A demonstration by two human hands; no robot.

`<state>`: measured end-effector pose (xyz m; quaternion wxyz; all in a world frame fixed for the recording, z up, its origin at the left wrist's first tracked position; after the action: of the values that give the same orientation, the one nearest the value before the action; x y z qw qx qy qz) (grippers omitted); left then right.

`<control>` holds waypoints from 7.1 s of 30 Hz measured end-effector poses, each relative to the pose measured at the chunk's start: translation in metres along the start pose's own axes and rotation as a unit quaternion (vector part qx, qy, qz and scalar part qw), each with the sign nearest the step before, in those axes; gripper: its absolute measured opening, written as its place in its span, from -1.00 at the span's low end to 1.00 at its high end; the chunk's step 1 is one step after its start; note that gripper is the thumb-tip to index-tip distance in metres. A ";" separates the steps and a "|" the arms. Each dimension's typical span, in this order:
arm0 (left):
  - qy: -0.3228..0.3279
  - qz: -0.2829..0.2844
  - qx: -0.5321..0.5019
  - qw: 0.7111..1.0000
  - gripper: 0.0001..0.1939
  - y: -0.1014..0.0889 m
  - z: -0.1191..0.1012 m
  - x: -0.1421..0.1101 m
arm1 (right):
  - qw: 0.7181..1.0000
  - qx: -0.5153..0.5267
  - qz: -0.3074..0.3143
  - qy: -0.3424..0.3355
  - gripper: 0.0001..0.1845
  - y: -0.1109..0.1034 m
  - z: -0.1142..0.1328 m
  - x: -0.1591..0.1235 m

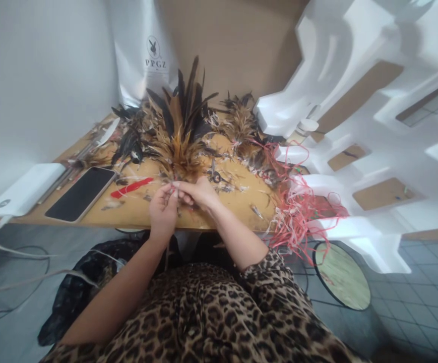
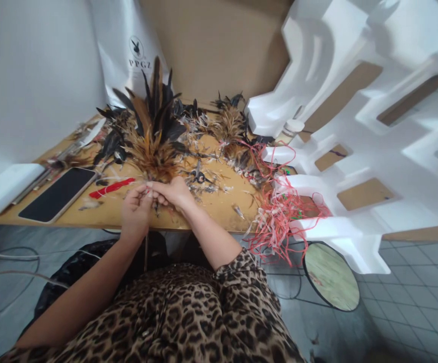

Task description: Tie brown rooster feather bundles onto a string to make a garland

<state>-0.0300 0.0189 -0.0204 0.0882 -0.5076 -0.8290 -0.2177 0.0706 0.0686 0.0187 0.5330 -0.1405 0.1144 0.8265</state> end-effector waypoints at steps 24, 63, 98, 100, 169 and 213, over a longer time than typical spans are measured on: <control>0.045 0.032 0.061 0.997 -0.70 -0.007 0.000 0.001 | 0.991 0.046 -0.080 -0.102 -0.73 0.005 -0.006 -0.004; 0.045 0.033 0.095 0.994 -0.69 -0.009 0.001 0.001 | 0.983 0.092 -0.126 -0.093 -0.73 0.016 -0.025 0.002; -0.112 -0.026 -0.081 0.990 -0.70 -0.011 0.008 0.012 | 0.974 0.038 -0.154 -0.161 -0.83 0.012 -0.022 -0.001; -0.103 -0.030 -0.078 0.991 -0.71 -0.013 0.006 0.015 | 0.965 -0.004 -0.179 -0.192 -0.77 0.006 -0.022 0.000; -0.238 0.098 -0.182 0.949 -0.74 -0.011 -0.041 0.026 | 0.958 -0.214 -0.035 -0.187 -0.70 -0.030 0.035 -0.050; 0.238 0.079 0.288 0.924 -0.58 -0.004 -0.019 -0.007 | 0.923 -0.272 -0.180 -0.203 -0.66 0.013 -0.015 -0.023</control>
<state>-0.0317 0.0032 -0.0072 0.4421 -0.4571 -0.7679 -0.0765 0.0694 0.0392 0.0134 0.6261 -0.1276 -0.2525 0.7266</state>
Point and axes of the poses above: each hand's wrist, its own x-axis towards the middle knuckle, its own y-axis out of the palm, z = x × y, the point moved 4 cm from there along x, towards the middle knuckle, and after that the axes turned 11 degrees about y, right-handed, at the moved point
